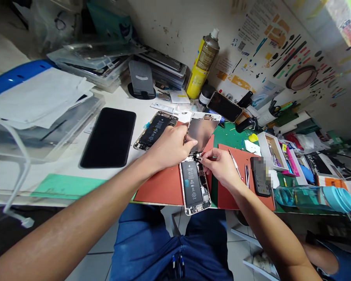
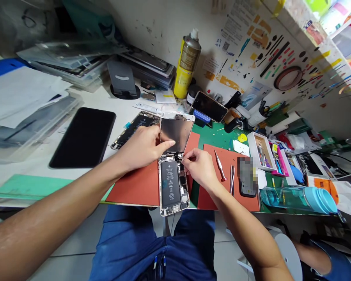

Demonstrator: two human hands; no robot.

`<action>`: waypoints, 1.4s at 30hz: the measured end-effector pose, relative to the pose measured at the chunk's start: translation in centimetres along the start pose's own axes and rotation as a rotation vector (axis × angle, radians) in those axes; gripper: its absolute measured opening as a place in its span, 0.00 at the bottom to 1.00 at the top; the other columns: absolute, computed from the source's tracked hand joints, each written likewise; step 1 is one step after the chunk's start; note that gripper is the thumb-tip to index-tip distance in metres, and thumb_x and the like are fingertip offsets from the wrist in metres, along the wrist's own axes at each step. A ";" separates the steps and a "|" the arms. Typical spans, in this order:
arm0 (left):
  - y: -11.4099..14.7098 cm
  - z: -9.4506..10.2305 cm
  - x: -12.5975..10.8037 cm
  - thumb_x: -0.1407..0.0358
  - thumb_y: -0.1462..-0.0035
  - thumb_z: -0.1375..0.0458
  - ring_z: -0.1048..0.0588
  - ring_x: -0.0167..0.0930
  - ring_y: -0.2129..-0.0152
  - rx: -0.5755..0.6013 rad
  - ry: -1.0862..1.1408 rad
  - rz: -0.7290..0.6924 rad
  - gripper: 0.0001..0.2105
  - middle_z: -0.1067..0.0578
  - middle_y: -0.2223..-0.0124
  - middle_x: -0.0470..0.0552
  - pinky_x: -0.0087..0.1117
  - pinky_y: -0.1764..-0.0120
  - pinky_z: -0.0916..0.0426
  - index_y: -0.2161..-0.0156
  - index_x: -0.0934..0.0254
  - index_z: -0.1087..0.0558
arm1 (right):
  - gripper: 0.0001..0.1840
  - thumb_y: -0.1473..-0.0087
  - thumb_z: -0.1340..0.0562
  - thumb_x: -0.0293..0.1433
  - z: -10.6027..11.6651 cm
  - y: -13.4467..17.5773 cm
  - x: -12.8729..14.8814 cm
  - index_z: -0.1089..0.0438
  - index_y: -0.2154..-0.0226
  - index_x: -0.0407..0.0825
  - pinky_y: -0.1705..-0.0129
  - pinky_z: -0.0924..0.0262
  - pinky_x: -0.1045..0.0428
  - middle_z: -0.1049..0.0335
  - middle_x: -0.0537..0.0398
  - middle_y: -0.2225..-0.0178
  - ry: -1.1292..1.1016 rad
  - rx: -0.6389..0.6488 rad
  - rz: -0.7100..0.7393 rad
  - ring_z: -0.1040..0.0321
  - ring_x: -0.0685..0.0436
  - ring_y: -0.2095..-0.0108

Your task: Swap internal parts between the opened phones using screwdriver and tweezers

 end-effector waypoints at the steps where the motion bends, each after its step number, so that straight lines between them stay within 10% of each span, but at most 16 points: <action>1: 0.0 0.0 0.0 0.63 0.39 0.40 0.19 0.38 0.70 0.000 -0.001 -0.001 0.09 0.17 0.69 0.54 0.37 0.66 0.34 0.71 0.60 0.30 | 0.06 0.51 0.33 0.35 0.0 0.0 0.0 0.29 0.72 0.51 0.76 0.35 0.52 0.27 0.59 0.80 -0.008 0.004 0.000 0.30 0.47 0.80; 42: 0.1 0.3 -0.1 0.63 0.41 0.38 0.23 0.35 0.74 -0.040 -0.022 0.007 0.11 0.21 0.73 0.50 0.36 0.67 0.32 0.73 0.58 0.34 | 0.04 0.53 0.33 0.31 -0.2 -0.4 0.0 0.29 0.75 0.51 0.74 0.40 0.52 0.28 0.60 0.79 0.010 -0.011 0.010 0.33 0.48 0.79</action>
Point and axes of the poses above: each hand's wrist, its own y-axis away from the middle knuckle, its own z-axis out of the back of the hand, x = y × z, the point moved 5 cm from there along -y, towards the middle knuckle
